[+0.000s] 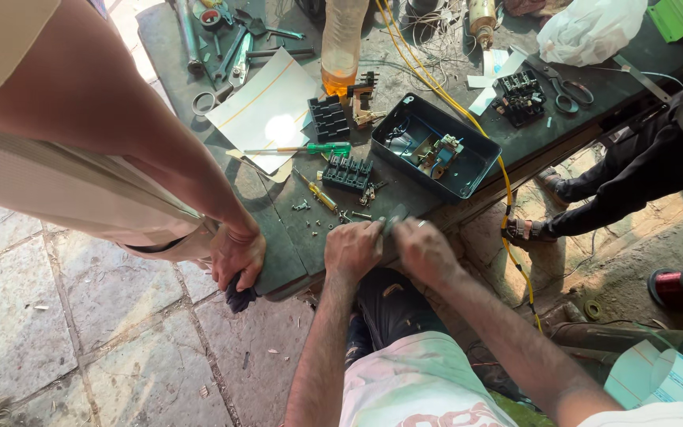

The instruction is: The person repeatedly files small metal components on a workbench using a hand file, picking up each piece, filing its edges, and placing it back on the table. The work area contains disassembled electrical parts, tools, and wires.

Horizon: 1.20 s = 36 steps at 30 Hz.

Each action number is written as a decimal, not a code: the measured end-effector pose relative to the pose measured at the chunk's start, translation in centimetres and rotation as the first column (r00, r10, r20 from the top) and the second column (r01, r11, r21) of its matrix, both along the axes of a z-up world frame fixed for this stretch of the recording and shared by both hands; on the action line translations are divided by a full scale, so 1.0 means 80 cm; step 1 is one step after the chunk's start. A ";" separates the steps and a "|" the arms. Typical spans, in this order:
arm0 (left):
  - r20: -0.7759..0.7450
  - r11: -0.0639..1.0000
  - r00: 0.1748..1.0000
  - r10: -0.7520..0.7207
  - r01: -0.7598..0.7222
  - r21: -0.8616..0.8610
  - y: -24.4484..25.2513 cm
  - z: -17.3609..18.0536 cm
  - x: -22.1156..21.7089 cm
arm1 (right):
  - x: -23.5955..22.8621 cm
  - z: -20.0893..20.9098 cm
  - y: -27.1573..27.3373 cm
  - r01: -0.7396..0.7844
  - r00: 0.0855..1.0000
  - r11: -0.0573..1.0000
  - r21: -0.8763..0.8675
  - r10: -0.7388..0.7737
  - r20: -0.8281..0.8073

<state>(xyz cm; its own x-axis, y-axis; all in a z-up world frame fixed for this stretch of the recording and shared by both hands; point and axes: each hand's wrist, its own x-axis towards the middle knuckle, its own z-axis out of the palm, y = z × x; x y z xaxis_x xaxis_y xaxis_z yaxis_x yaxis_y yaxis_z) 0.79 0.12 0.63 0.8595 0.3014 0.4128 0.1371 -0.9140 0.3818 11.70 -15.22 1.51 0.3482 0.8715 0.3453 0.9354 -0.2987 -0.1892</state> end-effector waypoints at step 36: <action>0.001 0.998 1.000 -0.025 0.025 -0.060 -0.002 0.007 -0.007 | -0.021 -0.003 0.001 0.096 0.986 0.987 0.132 -0.076 -0.151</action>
